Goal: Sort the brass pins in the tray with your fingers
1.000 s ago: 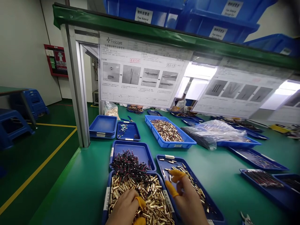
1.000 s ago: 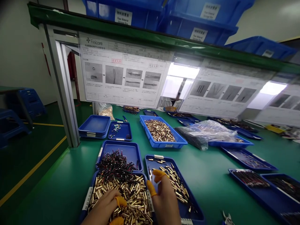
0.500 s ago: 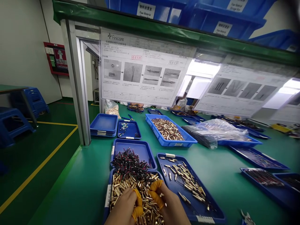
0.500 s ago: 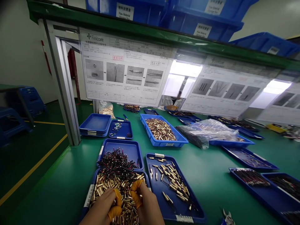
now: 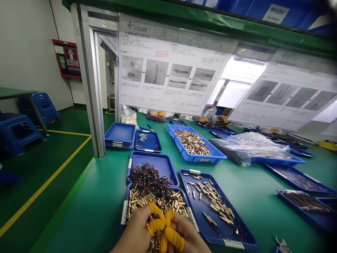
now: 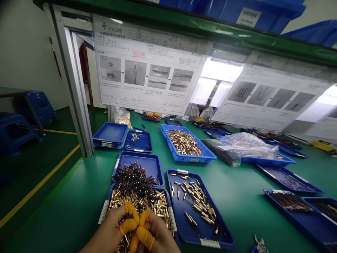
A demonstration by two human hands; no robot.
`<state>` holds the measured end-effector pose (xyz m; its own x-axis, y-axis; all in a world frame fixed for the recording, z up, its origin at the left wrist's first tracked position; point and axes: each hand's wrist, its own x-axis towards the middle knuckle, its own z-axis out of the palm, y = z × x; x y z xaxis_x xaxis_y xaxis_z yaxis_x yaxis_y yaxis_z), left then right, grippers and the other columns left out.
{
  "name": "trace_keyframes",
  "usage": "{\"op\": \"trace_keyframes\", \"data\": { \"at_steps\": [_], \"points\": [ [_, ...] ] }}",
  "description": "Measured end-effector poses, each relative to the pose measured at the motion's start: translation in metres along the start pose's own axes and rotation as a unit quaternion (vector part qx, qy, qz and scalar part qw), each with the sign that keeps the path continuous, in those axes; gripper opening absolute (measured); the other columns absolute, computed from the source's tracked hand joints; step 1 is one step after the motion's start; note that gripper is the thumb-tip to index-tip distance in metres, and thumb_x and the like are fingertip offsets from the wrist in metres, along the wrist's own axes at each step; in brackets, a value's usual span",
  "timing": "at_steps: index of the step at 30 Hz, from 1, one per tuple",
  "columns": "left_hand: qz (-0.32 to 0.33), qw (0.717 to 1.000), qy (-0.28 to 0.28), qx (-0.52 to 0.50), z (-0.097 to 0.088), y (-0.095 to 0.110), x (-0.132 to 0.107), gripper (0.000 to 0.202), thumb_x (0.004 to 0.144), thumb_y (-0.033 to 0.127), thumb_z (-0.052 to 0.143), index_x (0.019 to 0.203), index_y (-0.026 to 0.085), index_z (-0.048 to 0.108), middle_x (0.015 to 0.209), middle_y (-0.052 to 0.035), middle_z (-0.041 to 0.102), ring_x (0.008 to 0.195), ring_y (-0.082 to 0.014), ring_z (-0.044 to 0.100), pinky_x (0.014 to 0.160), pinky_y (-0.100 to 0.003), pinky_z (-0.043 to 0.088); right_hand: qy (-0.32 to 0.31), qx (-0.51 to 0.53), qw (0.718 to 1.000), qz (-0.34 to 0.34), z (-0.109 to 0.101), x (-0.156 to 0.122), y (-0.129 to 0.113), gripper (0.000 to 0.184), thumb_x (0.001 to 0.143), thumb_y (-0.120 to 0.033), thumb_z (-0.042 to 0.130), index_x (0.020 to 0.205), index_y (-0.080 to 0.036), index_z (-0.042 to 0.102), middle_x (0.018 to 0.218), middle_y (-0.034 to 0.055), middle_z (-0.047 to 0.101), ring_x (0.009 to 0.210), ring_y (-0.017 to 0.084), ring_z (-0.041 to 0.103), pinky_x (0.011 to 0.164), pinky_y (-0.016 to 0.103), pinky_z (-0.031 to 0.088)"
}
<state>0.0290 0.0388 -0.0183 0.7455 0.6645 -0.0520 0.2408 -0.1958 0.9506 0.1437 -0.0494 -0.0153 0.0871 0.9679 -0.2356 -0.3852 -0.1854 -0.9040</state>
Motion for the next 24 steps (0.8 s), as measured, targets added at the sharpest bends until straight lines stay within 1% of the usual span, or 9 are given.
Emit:
{"op": "trace_keyframes", "data": {
  "at_steps": [4, 7, 11, 13, 16, 19, 21, 24],
  "points": [
    [0.018, 0.999, -0.002, -0.027, 0.000, -0.001, 0.000, 0.011, 0.070, 0.010, 0.045, 0.066, 0.017, 0.052, 0.073, -0.0019, 0.059, 0.074, -0.0191, 0.054, 0.064, -0.025, 0.037, -0.012, 0.117, 0.993, 0.020, 0.006, -0.002, -0.010, 0.028, 0.060, -0.033, 0.080, 0.070, -0.016, 0.060, 0.059, -0.0068, 0.057, 0.044, 0.001, 0.054, 0.041, 0.008, 0.038],
    [0.037, 0.999, -0.005, -0.035, 0.000, -0.003, 0.000, 0.010, 0.072, 0.013, 0.046, 0.065, 0.017, 0.052, 0.072, -0.0018, 0.059, 0.073, -0.0186, 0.053, 0.063, -0.025, 0.037, -0.030, 0.140, 0.989, 0.036, 0.004, -0.002, -0.014, 0.024, 0.060, -0.030, 0.081, 0.066, -0.015, 0.063, 0.055, -0.0064, 0.056, 0.041, 0.001, 0.052, 0.040, 0.009, 0.039],
    [0.054, 0.998, -0.008, -0.022, 0.000, -0.008, -0.002, 0.011, 0.076, 0.018, 0.047, 0.069, 0.016, 0.054, 0.074, -0.0042, 0.059, 0.073, -0.0202, 0.052, 0.064, -0.027, 0.037, -0.035, 0.158, 0.985, 0.056, 0.003, -0.003, -0.017, 0.021, 0.060, -0.027, 0.082, 0.068, -0.015, 0.066, 0.052, -0.0055, 0.058, 0.039, 0.001, 0.052, 0.039, 0.009, 0.041],
    [0.056, 0.998, -0.005, -0.024, 0.000, -0.011, -0.003, 0.010, 0.076, 0.016, 0.046, 0.071, 0.016, 0.056, 0.077, -0.0046, 0.059, 0.075, -0.0206, 0.052, 0.066, -0.027, 0.037, -0.030, 0.176, 0.982, 0.057, 0.004, -0.004, -0.017, 0.019, 0.061, -0.025, 0.081, 0.070, -0.015, 0.068, 0.053, -0.0045, 0.060, 0.040, 0.002, 0.055, 0.041, 0.009, 0.043],
    [0.037, 0.998, 0.006, -0.055, 0.000, -0.016, -0.004, 0.017, 0.073, 0.010, 0.045, 0.080, 0.017, 0.058, 0.083, -0.0043, 0.059, 0.083, -0.0214, 0.053, 0.073, -0.029, 0.038, -0.021, 0.207, 0.977, 0.045, 0.006, -0.004, -0.014, 0.016, 0.063, -0.021, 0.080, 0.074, -0.016, 0.069, 0.056, -0.0033, 0.064, 0.041, 0.003, 0.058, 0.043, 0.009, 0.046],
    [0.021, 0.997, 0.006, -0.073, -0.001, -0.013, -0.002, 0.016, 0.076, 0.013, 0.046, 0.087, 0.018, 0.058, 0.088, -0.0046, 0.060, 0.087, -0.0219, 0.054, 0.076, -0.030, 0.039, -0.006, 0.193, 0.981, 0.008, 0.004, -0.001, -0.011, 0.018, 0.065, -0.028, 0.079, 0.071, -0.015, 0.067, 0.049, -0.0022, 0.066, 0.037, 0.003, 0.058, 0.039, 0.009, 0.044],
    [0.012, 0.999, 0.010, -0.043, -0.001, -0.010, 0.000, 0.014, 0.078, 0.014, 0.046, 0.087, 0.018, 0.057, 0.089, -0.0051, 0.060, 0.086, -0.0215, 0.054, 0.076, -0.030, 0.039, 0.023, 0.161, 0.986, -0.030, 0.000, 0.002, -0.013, 0.024, 0.061, -0.032, 0.080, 0.067, -0.014, 0.066, 0.045, -0.0019, 0.066, 0.035, 0.003, 0.058, 0.037, 0.008, 0.042],
    [0.023, 0.998, -0.005, 0.051, 0.000, -0.011, 0.003, 0.020, 0.073, 0.006, 0.047, 0.086, 0.018, 0.056, 0.095, -0.0058, 0.057, 0.089, -0.0214, 0.051, 0.078, -0.030, 0.039, 0.070, 0.110, 0.990, -0.059, -0.008, 0.004, -0.018, 0.030, 0.054, -0.035, 0.083, 0.064, -0.013, 0.065, 0.041, -0.0031, 0.064, 0.033, 0.002, 0.055, 0.037, 0.006, 0.040]
  ]
}}
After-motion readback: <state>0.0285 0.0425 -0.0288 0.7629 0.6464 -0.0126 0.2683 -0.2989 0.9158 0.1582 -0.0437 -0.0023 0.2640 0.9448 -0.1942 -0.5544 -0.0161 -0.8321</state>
